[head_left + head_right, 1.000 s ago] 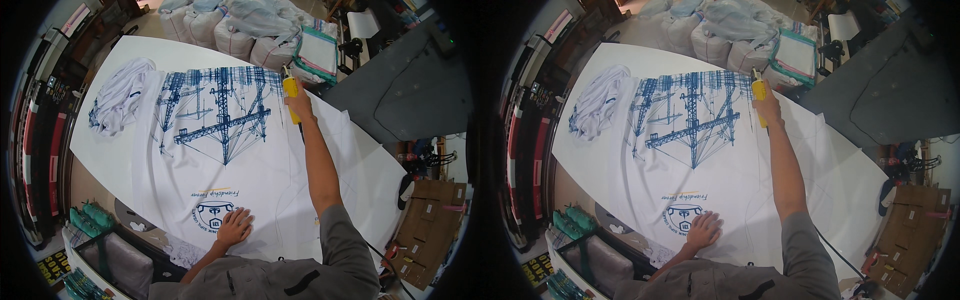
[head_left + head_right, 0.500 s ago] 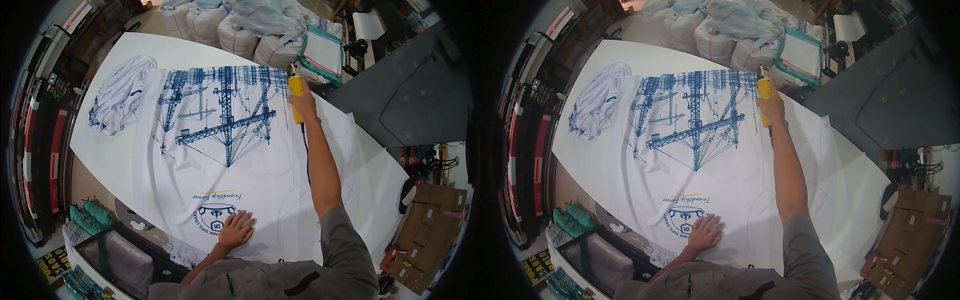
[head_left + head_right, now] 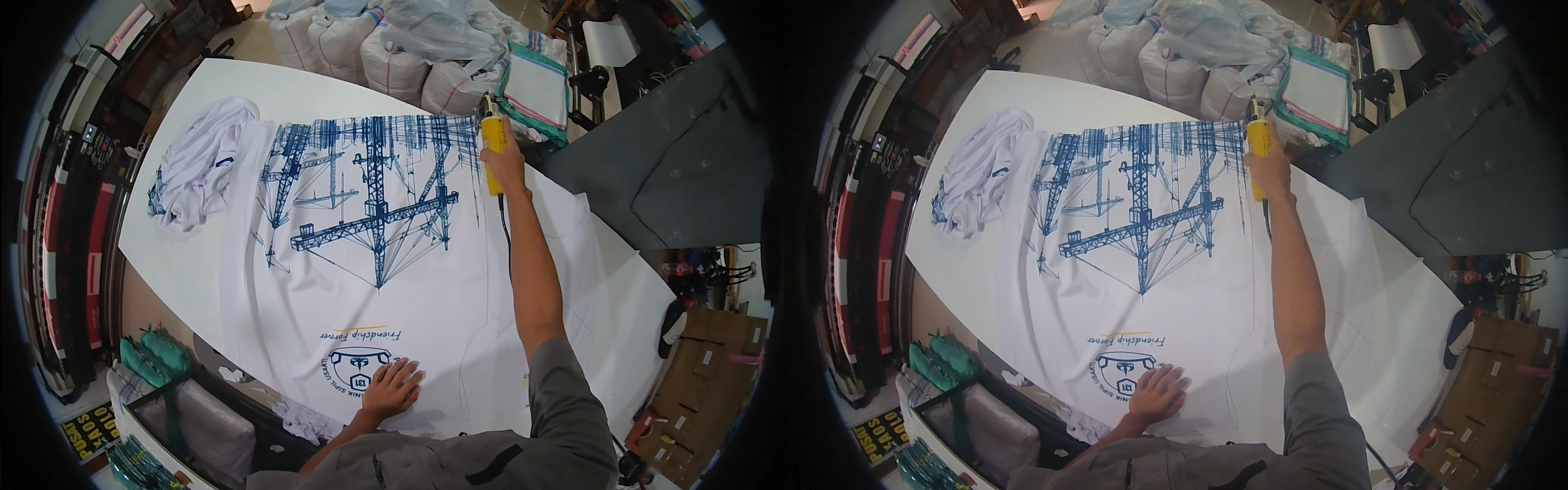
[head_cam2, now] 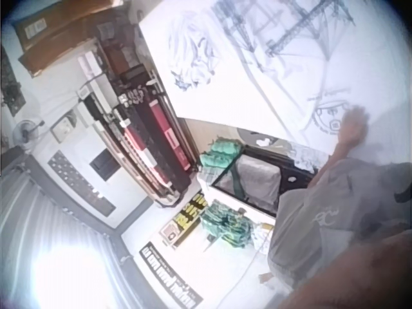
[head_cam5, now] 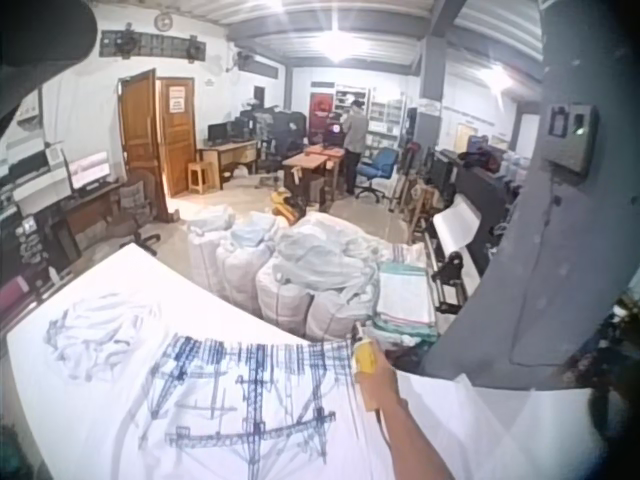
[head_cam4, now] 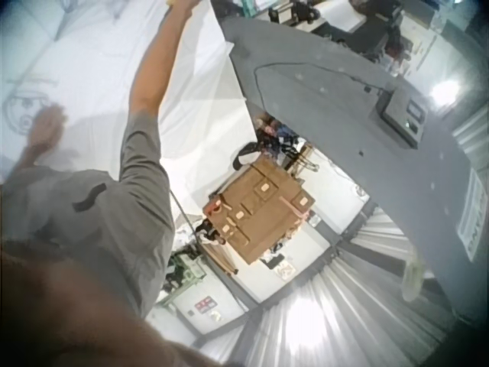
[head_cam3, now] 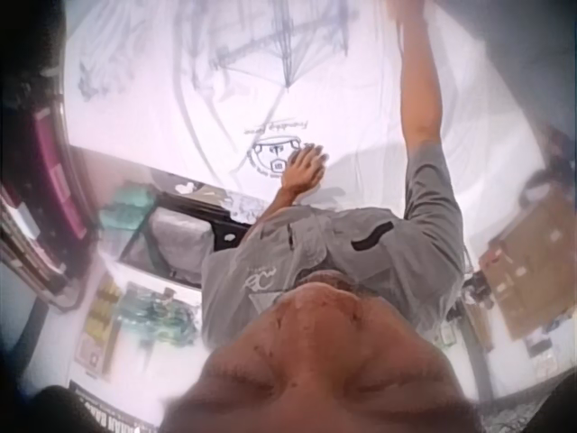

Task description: The person uses a yellow electric fabric cutter to cut white t-shirts on a large white table. They align the shirts, cut along the printed outlines, and remove the cut pieces. The person repeats this process for multiple shirts.

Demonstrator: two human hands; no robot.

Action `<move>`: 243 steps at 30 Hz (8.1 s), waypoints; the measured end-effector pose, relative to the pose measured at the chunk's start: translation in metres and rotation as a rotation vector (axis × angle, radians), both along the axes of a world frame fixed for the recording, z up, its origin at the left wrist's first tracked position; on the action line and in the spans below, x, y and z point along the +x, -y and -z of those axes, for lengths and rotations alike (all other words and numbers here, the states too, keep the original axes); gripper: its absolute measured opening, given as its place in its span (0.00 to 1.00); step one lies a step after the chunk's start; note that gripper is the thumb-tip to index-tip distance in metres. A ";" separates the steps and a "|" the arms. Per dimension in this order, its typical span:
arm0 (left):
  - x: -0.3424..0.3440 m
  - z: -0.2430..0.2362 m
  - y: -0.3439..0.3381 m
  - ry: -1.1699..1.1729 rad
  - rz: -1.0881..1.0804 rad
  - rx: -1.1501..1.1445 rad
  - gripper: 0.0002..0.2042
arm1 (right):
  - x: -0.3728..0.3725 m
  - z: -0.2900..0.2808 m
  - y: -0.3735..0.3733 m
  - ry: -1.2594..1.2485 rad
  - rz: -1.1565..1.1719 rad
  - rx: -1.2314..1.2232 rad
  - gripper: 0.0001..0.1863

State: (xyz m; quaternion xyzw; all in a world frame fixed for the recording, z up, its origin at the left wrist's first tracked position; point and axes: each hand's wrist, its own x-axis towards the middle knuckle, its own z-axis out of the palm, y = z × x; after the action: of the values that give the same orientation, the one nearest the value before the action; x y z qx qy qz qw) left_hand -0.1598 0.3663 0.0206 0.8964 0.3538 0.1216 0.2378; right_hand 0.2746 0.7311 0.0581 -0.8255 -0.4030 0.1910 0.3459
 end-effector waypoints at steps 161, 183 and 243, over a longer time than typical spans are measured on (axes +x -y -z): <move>-0.094 0.012 0.095 0.251 -0.327 0.043 0.08 | -0.290 -0.055 0.548 -0.110 -0.477 -0.400 0.55; -0.113 0.018 0.055 0.206 -0.416 0.112 0.10 | -0.331 -0.047 0.496 -0.038 -0.339 -0.320 0.55; -0.116 0.015 0.056 0.285 -0.438 0.106 0.11 | -0.351 -0.048 0.359 0.034 -0.651 -0.339 0.55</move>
State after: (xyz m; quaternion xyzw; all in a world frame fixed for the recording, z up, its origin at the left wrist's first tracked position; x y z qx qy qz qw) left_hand -0.2754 0.3103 0.0060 0.7835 0.4955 0.3132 0.2061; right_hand -0.0761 0.3723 0.1065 -0.7028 -0.6128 0.3413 0.1187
